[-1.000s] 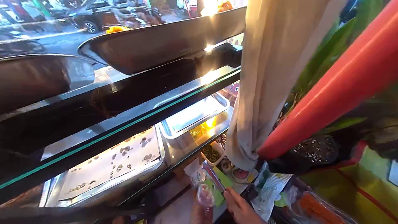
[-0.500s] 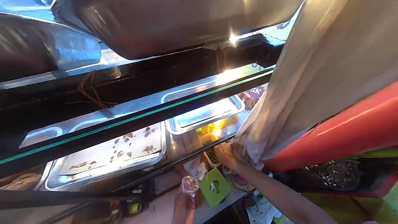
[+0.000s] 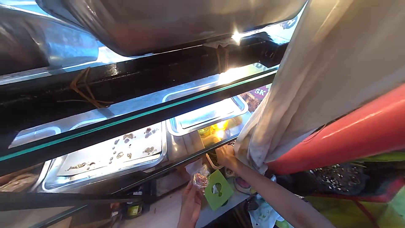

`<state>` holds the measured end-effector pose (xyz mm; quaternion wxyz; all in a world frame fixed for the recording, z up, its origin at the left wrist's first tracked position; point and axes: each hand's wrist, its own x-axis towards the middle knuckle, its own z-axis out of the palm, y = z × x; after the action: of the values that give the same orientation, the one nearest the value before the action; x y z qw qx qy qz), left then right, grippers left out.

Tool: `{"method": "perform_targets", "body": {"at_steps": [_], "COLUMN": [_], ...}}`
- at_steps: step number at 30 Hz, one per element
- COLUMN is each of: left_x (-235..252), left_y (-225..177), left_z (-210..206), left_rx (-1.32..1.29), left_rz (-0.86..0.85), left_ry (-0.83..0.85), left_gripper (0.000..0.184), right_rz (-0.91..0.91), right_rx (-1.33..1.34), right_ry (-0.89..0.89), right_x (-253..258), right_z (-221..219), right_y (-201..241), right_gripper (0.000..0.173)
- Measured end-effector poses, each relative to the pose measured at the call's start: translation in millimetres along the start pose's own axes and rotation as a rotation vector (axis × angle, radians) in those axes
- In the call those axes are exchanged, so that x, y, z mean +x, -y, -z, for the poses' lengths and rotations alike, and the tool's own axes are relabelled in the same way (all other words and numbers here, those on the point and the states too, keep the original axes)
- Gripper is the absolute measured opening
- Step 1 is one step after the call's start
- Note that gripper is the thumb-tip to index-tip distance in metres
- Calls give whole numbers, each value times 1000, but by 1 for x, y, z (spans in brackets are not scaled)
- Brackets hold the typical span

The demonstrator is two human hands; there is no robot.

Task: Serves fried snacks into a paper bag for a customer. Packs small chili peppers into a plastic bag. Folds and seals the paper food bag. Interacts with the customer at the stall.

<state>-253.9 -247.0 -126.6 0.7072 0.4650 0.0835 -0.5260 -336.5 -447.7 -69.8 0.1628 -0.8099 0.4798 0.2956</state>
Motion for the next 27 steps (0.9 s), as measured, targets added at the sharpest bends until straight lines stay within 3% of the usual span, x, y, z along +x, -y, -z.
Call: {"method": "perform_targets", "body": {"at_steps": [9,12,15,18,22,27], "left_x": [41,55,63,69,81,79], "left_y": [10,18,22,27,39,48], "left_z": [-29,-36,-43,-40,-25,-5], "left_rx": [34,-36,-109,-171,-258,-397], "left_rz": [104,161,221,251,291,353], "left_ry": [-24,12,60,214,532,474], "left_gripper": [19,17,15,19,24,23], "right_rz": [123,221,334,403,349,418], "right_rx": [206,483,694,550,189,212], "right_ry": [-74,-200,-197,-169,-183,-261], "right_x": [-39,-51,-69,-87,-109,-119], "right_z": [13,-1,-9,-8,7,7], "right_y": [-66,-95,-113,-118,-105,-105], "right_gripper": [30,30,35,40,38,45]}}
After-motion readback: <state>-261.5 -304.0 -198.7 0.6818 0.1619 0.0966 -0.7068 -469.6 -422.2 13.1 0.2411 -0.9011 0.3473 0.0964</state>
